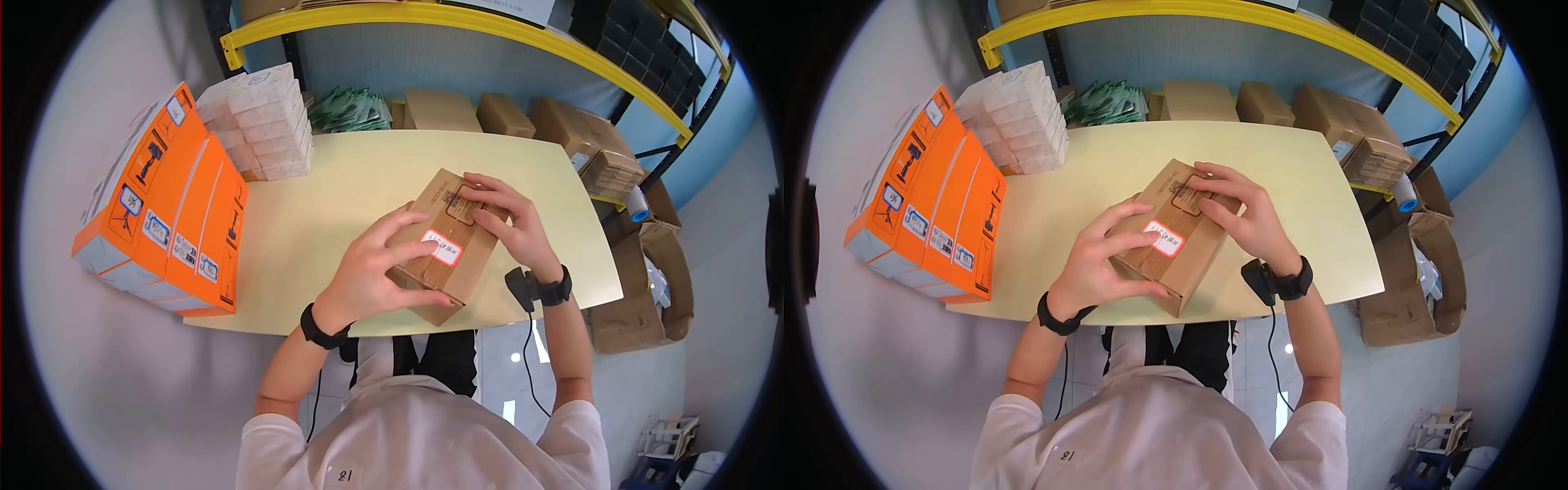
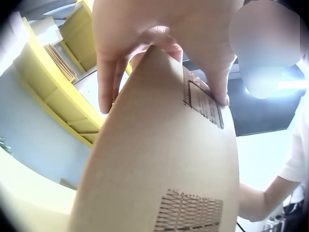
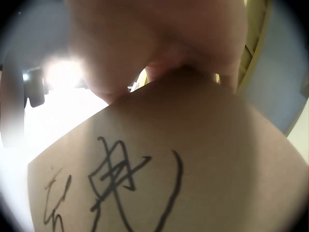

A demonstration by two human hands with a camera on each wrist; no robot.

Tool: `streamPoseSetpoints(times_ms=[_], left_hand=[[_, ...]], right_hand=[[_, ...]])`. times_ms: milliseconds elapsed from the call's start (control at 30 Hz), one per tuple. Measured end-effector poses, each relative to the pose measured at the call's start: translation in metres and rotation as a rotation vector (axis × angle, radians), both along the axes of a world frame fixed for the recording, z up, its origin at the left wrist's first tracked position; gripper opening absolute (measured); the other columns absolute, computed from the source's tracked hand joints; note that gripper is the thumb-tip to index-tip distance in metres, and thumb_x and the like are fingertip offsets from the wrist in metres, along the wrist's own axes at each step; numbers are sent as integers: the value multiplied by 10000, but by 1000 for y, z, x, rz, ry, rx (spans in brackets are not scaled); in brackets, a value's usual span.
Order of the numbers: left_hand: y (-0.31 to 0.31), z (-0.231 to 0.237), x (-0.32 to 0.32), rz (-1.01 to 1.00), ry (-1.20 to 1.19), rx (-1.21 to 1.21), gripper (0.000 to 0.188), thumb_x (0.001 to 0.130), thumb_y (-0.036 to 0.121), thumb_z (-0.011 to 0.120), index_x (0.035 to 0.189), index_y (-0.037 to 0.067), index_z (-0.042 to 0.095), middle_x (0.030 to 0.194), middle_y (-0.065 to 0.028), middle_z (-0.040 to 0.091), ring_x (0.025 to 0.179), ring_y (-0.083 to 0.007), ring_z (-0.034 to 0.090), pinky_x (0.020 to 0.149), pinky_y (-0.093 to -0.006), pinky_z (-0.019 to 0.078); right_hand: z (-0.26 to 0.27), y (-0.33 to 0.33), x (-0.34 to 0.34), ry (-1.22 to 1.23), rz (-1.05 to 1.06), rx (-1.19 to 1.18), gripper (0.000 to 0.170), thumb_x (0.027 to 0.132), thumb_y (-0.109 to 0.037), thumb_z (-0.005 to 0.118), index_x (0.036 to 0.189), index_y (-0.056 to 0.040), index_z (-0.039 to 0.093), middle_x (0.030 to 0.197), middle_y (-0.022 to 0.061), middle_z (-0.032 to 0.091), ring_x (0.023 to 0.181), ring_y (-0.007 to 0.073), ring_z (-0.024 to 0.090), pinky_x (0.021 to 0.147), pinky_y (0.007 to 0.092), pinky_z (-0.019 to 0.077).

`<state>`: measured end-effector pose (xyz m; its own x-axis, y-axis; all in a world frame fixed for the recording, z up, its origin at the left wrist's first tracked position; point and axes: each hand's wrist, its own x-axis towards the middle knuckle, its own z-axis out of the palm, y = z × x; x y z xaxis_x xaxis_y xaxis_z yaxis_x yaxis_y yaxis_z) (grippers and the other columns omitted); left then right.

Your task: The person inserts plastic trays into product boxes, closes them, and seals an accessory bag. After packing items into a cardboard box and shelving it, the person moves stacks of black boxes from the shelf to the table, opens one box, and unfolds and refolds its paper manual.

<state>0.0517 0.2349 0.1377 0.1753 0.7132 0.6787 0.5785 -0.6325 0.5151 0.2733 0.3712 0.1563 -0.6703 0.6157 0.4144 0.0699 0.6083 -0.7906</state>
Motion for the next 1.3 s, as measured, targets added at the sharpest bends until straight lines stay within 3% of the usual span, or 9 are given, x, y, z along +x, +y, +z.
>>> streamPoseSetpoints(times_ms=[233, 300, 500, 733, 800, 933, 1133, 1200, 1300], left_hand=[[5, -16, 14, 108, -27, 138, 536, 566, 361, 910, 1032, 162, 735, 1207, -108, 601, 1177, -392, 557, 1021, -502, 459], [6, -17, 22, 102, -39, 165, 513, 572, 326, 907, 1032, 173, 741, 1207, -101, 603, 1187, -393, 549, 1036, -510, 444], [24, -22, 9, 37, -66, 149, 449, 585, 205, 892, 1014, 189, 759, 1218, -85, 604, 1254, -394, 491, 1079, -503, 400], [33, -8, -37, 84, -14, 21, 393, 705, 177, 821, 1087, 142, 733, 1372, -170, 486, 1280, -349, 478, 1052, -458, 400], [25, 6, -35, 103, 36, -63, 505, 679, 214, 847, 1155, 131, 699, 1390, -176, 478, 1289, -340, 473, 1060, -448, 394], [32, 4, -36, 103, 22, -118, 590, 651, 222, 866, 1201, 124, 674, 1413, -186, 469, 1319, -340, 450, 1071, -435, 386], [59, 0, -67, -173, -95, -237, 674, 629, 146, 860, 1266, 115, 640, 1503, -183, 378, 1394, -321, 364, 1117, -427, 346], [63, 2, -66, -313, -214, -368, 698, 626, 112, 851, 1285, 96, 621, 1512, -178, 366, 1410, -317, 337, 1131, -433, 328], [69, 6, -68, -343, -210, -400, 722, 608, 86, 854, 1289, 88, 615, 1514, -176, 363, 1416, -319, 327, 1133, -440, 325]], right_hand=[[0, 4, -5, 26, -116, -72, 273, 857, -104, 665, 1119, -39, 709, 1336, 129, 571, 1205, 212, 549, 975, 337, 461], [0, 11, -9, 72, -137, -160, 282, 839, -164, 709, 1092, -39, 719, 1148, 132, 674, 1019, 200, 644, 871, 307, 508], [7, 29, -14, 11, -262, -192, 257, 805, -226, 753, 992, -49, 754, 794, 64, 718, 715, 117, 632, 682, 263, 503], [9, 17, -18, -124, -478, 114, 274, 825, -290, 720, 924, -38, 762, 930, 143, 726, 676, 227, 675, 654, 313, 529], [1, 7, -18, -103, -539, 434, 305, 851, -315, 686, 938, -32, 758, 1116, 173, 682, 729, 305, 693, 699, 346, 554], [3, 1, -4, -205, -441, 451, 386, 868, -353, 663, 1040, -13, 716, 1264, 187, 603, 877, 317, 696, 795, 349, 555], [1, 2, 27, -176, -142, 572, 579, 784, -342, 774, 1215, -30, 544, 1434, 226, 430, 1267, 390, 480, 1039, 423, 415], [5, 3, 32, -123, -20, 288, 641, 721, -332, 830, 1213, -51, 530, 1466, 238, 376, 1318, 414, 408, 1075, 449, 373], [13, 15, 37, -131, 30, 303, 762, 689, -338, 847, 1323, -89, 505, 1453, 237, 389, 1309, 399, 421, 1067, 442, 384]])
